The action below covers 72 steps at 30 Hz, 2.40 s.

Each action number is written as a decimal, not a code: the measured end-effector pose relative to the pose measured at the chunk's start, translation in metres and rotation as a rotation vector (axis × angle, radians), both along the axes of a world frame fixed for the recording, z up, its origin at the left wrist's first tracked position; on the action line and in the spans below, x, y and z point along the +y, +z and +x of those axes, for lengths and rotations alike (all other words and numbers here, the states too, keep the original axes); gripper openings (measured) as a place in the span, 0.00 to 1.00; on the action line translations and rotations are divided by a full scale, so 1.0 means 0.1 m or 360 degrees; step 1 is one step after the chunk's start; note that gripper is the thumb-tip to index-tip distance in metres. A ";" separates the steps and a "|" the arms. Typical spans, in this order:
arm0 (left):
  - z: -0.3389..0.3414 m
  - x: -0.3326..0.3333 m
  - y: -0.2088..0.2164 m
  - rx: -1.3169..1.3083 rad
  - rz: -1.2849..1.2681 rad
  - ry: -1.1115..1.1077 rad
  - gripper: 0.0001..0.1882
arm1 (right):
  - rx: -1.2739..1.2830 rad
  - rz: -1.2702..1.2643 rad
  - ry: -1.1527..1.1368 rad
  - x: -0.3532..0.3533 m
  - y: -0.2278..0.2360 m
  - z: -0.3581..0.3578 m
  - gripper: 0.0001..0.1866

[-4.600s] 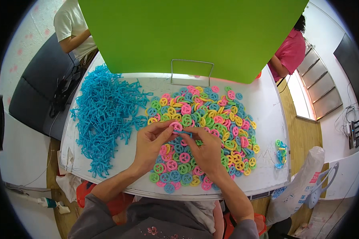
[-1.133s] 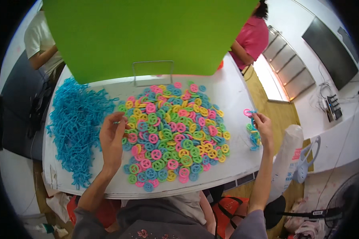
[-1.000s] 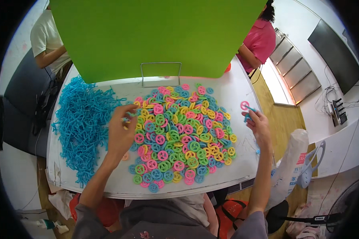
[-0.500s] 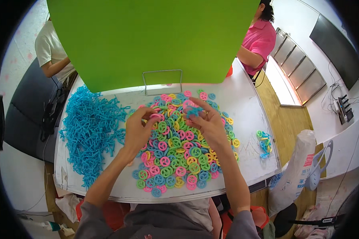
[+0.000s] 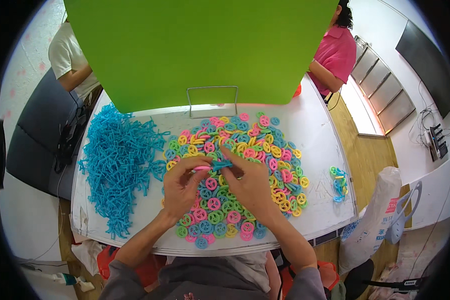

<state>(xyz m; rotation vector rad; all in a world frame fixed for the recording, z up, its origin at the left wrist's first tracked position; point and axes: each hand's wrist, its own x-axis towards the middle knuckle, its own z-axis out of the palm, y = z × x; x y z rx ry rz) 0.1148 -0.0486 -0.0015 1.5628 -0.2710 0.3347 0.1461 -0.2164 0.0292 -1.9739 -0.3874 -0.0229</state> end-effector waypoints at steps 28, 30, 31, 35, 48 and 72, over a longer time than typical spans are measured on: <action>-0.01 0.03 -0.01 0.0386 -0.0569 -0.0060 0.11 | 0.0601 0.0852 0.0323 0.04 -0.23 0.07 0.12; -0.02 -0.01 -0.08 0.0315 -0.0471 0.0088 0.11 | 0.0583 0.0814 0.0309 0.07 -0.25 0.07 0.12; -0.02 0.00 -0.10 0.0312 -0.0470 0.0092 0.11 | 0.0567 0.0776 0.0292 0.08 -0.25 0.06 0.12; 0.00 0.02 -0.10 0.0168 -0.0015 0.0299 0.12 | 0.0464 0.0584 0.0146 0.12 -0.16 -0.01 0.12; -0.05 -0.05 -0.10 0.0184 -0.0106 0.0200 0.13 | 0.0625 0.0801 0.0254 0.09 -0.25 0.02 0.12; -0.12 -0.11 0.01 0.0060 0.0179 0.0567 0.11 | 0.0964 0.1088 0.0184 0.16 -0.36 -0.02 0.10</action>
